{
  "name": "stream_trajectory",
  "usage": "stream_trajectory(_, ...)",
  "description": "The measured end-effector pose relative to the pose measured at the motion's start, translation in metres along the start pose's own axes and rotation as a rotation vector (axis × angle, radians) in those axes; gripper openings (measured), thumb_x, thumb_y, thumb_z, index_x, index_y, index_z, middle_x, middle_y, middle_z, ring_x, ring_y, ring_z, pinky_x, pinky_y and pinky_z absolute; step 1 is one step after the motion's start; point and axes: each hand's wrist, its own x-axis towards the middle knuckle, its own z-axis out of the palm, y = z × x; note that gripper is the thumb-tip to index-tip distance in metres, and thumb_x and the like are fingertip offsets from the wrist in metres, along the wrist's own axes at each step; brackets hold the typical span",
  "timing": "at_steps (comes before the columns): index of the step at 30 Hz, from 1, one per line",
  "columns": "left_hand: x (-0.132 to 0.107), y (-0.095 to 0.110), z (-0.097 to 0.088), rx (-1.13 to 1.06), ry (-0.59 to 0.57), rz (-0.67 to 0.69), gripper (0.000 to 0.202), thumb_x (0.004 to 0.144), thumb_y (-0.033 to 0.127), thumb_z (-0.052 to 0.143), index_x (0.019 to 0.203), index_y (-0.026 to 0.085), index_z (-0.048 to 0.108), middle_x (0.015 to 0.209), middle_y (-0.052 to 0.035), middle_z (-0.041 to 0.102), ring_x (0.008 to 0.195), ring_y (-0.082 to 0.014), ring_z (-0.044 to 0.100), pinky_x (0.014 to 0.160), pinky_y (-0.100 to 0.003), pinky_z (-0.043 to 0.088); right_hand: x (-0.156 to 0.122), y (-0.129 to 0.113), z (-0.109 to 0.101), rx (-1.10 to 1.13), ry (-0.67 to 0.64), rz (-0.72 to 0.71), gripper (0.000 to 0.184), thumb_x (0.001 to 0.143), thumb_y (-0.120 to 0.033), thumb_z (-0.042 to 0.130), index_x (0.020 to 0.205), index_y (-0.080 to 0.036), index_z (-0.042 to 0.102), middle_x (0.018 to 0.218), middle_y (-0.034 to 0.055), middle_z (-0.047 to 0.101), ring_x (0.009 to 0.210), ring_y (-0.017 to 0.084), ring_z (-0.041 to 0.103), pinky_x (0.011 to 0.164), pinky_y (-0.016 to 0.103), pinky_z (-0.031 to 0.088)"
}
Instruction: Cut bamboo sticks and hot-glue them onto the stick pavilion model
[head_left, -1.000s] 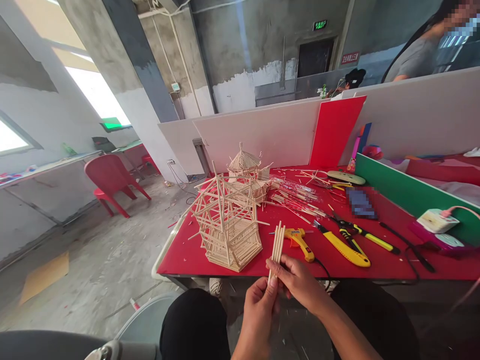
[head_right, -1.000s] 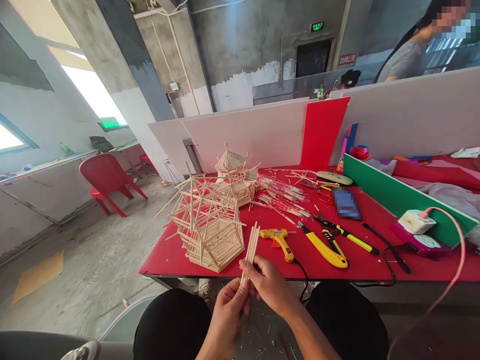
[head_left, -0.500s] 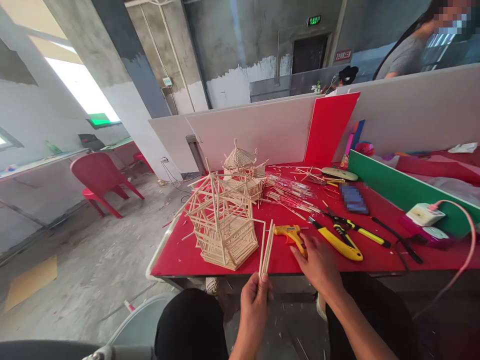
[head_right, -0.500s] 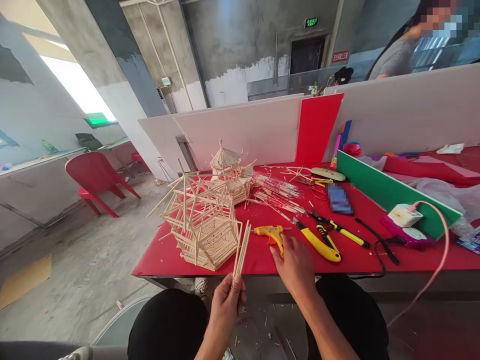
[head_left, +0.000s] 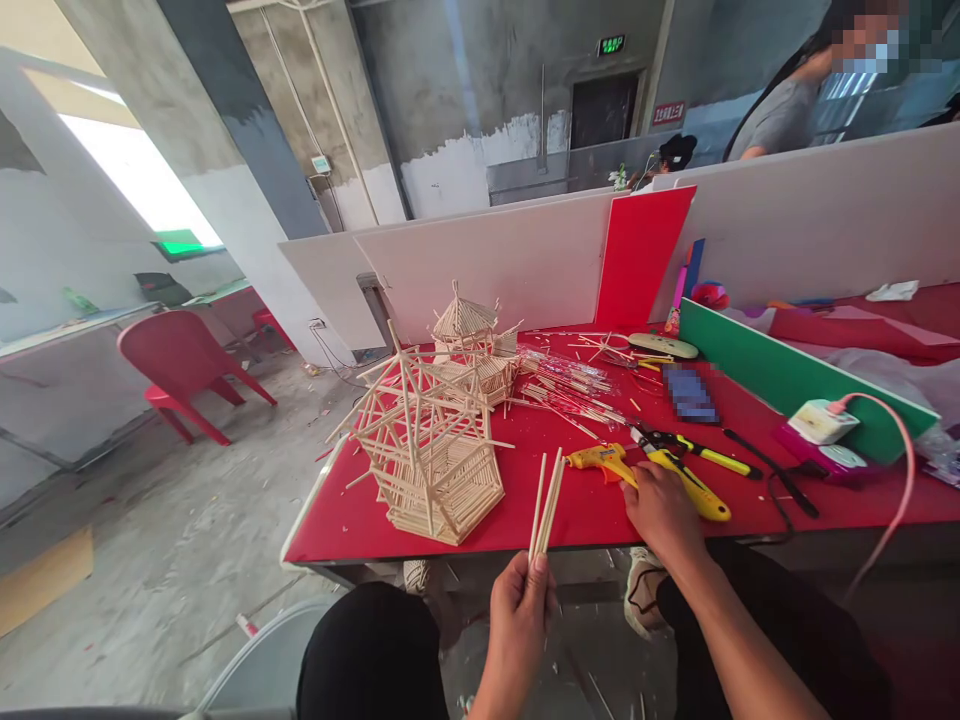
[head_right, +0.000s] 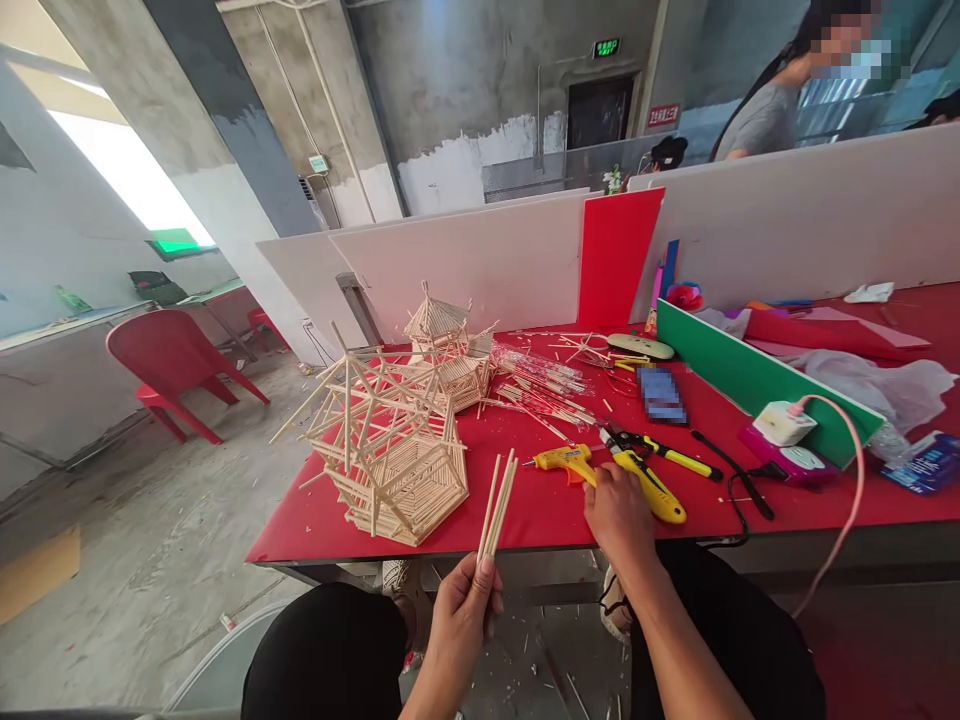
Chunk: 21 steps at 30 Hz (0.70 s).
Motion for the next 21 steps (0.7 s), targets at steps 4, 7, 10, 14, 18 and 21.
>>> stream_trajectory(4,0.002,0.000,0.003,0.009,-0.009,0.012,0.064,0.063,0.082,0.060,0.062,0.018,0.048,0.050,0.0032,0.047,0.040,-0.0055,0.034,0.040,-0.021,0.023,0.007,0.009,-0.013,0.021,-0.063,-0.056,0.034,0.091,-0.031,0.049,0.113,-0.010,0.065,0.116,0.0182,0.065,0.107,0.030,0.058,0.094,0.039,0.045)
stream_trajectory(7,0.003,0.004,0.003,0.004,0.017,0.024,0.064,0.065,0.080,0.060,0.063,0.018,0.050,0.051,0.0028,0.048,0.040,-0.0053,0.033,0.040,-0.021,0.021,0.036,-0.012,-0.034,0.052,-0.043,-0.112,0.040,0.095,-0.033,0.044,0.127,-0.016,0.059,0.127,0.0147,0.061,0.113,0.028,0.057,0.096,0.039,0.044)
stream_trajectory(10,0.005,0.011,0.004,-0.009,0.051,0.048,0.063,0.067,0.079,0.059,0.064,0.017,0.051,0.051,0.0030,0.047,0.041,-0.0050,0.032,0.040,-0.020,0.022,0.085,-0.040,-0.039,-0.045,-0.195,-0.146,0.051,0.094,-0.033,0.050,0.142,-0.020,0.044,0.142,0.0165,0.048,0.125,0.030,0.050,0.101,0.041,0.041)
stream_trajectory(14,0.008,0.025,0.010,-0.013,0.033,0.075,0.063,0.068,0.080,0.058,0.062,0.017,0.050,0.050,0.0029,0.045,0.040,-0.0050,0.033,0.040,-0.021,0.022,0.153,-0.055,-0.012,-0.100,-0.330,-0.089,0.050,0.090,-0.027,0.061,0.135,-0.010,0.050,0.128,0.0231,0.056,0.109,0.029,0.061,0.091,0.043,0.049)
stream_trajectory(18,0.018,0.035,0.017,0.009,0.030,0.091,0.064,0.066,0.081,0.057,0.061,0.018,0.047,0.050,0.0027,0.045,0.040,-0.0052,0.033,0.040,-0.021,0.022,0.204,-0.046,0.013,-0.109,-0.373,-0.090,0.037,0.093,-0.037,0.059,0.122,-0.015,0.058,0.123,0.0098,0.060,0.105,0.021,0.061,0.089,0.042,0.053)
stream_trajectory(21,0.028,0.038,0.020,0.019,0.042,0.100,0.065,0.066,0.083,0.056,0.061,0.019,0.046,0.049,0.0032,0.044,0.040,-0.0055,0.033,0.040,-0.022,0.022,0.234,-0.046,0.013,-0.078,-0.361,-0.082,0.037,0.093,-0.036,0.059,0.123,-0.016,0.057,0.124,0.0103,0.059,0.105,0.021,0.061,0.089,0.042,0.053)
